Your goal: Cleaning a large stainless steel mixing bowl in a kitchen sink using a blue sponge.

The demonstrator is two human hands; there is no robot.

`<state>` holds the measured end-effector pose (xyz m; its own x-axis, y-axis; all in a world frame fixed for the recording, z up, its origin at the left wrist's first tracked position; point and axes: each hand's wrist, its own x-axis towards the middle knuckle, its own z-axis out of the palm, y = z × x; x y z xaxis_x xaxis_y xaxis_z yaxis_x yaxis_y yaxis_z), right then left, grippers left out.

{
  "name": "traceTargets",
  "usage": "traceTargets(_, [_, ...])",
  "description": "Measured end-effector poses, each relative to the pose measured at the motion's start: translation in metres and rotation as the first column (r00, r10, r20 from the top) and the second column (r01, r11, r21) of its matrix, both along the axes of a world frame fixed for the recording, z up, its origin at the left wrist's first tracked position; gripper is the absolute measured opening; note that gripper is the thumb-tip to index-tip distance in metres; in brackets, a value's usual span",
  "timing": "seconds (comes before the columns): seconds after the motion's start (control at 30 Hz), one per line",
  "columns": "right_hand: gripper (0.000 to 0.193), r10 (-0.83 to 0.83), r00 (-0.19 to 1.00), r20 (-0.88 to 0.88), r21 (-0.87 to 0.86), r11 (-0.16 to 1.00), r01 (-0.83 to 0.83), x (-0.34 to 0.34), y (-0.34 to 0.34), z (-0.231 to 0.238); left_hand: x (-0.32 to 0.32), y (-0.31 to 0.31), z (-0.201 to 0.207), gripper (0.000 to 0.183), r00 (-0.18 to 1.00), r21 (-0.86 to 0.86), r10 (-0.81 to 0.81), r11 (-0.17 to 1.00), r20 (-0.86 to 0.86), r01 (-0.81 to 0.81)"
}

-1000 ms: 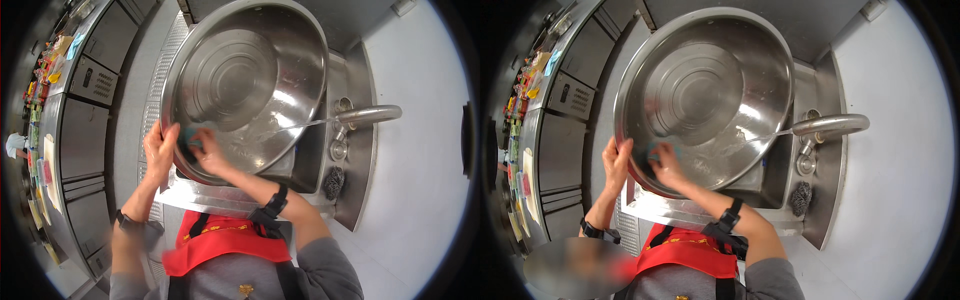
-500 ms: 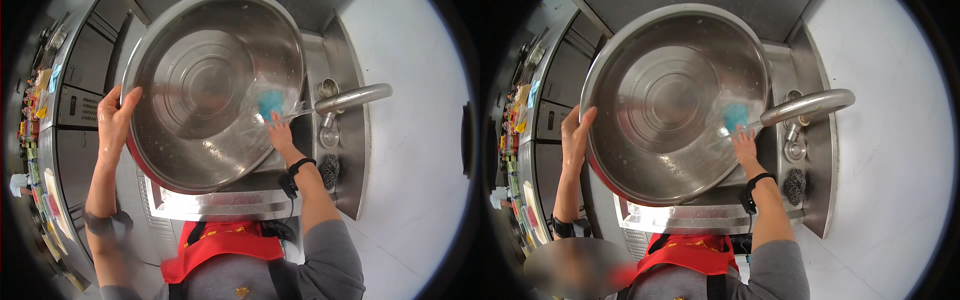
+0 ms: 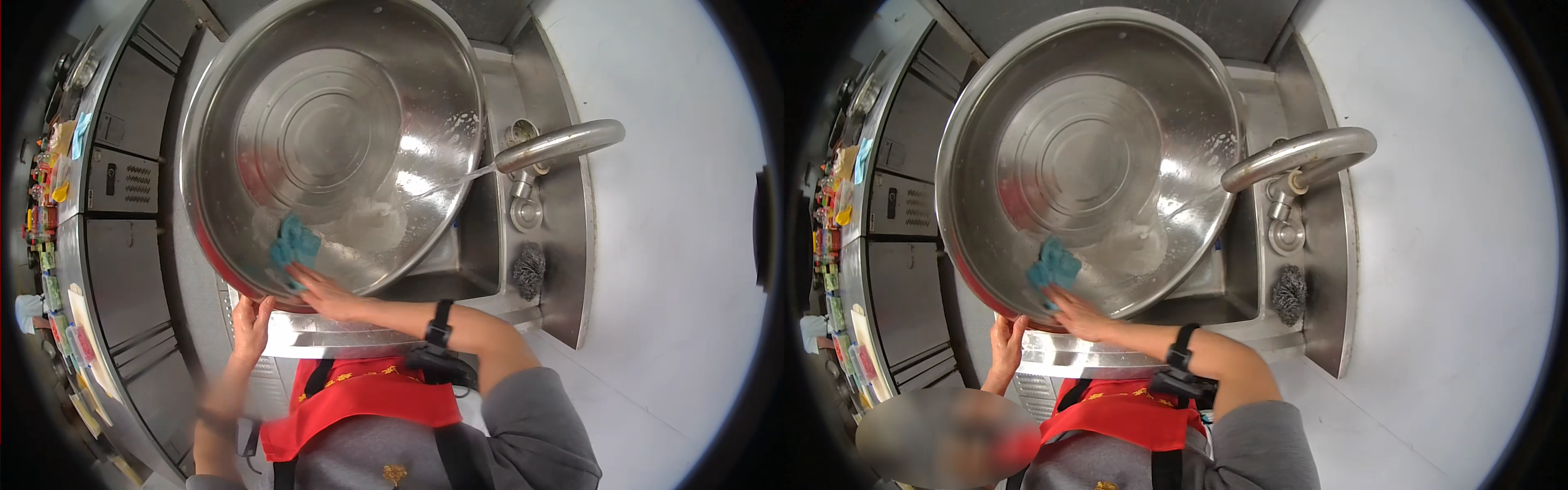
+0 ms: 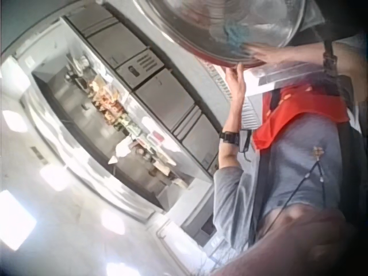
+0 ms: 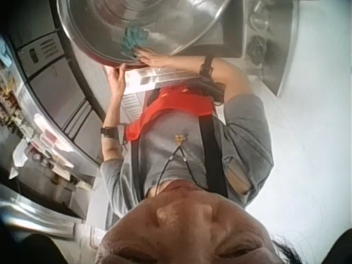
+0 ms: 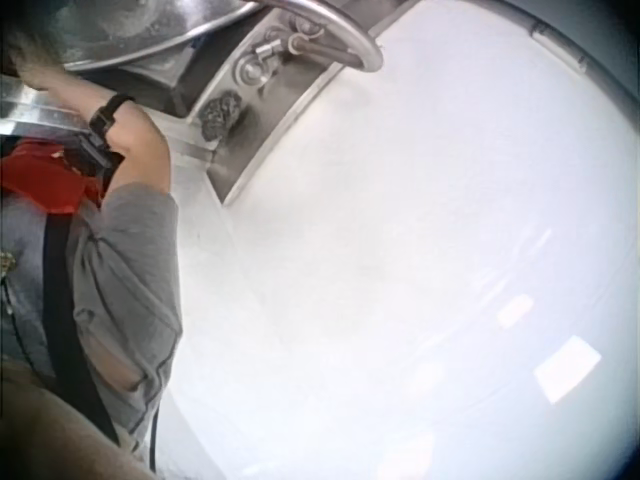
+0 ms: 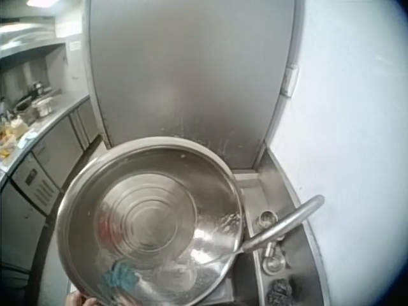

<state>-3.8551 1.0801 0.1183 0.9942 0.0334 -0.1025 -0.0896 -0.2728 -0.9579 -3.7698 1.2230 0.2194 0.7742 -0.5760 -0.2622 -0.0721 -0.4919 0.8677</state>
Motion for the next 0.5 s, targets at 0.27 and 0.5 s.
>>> traceTargets(0.27, [0.053, -0.077, 0.896, -0.437, -0.857, 0.338, -0.388, -0.099, -0.197, -0.056, -0.009, -0.010, -0.005, 0.013, 0.987, -0.156, 0.163, 0.975, 0.005, -0.161])
traceTargets(0.5, [0.046, -0.281, 0.931, -0.231, -0.932, 0.340, -0.128, -0.094, -0.205, -0.087, 0.030, -0.022, 0.042, 0.021, 0.965, -0.006, 0.129, 0.991, 0.228, -0.131])
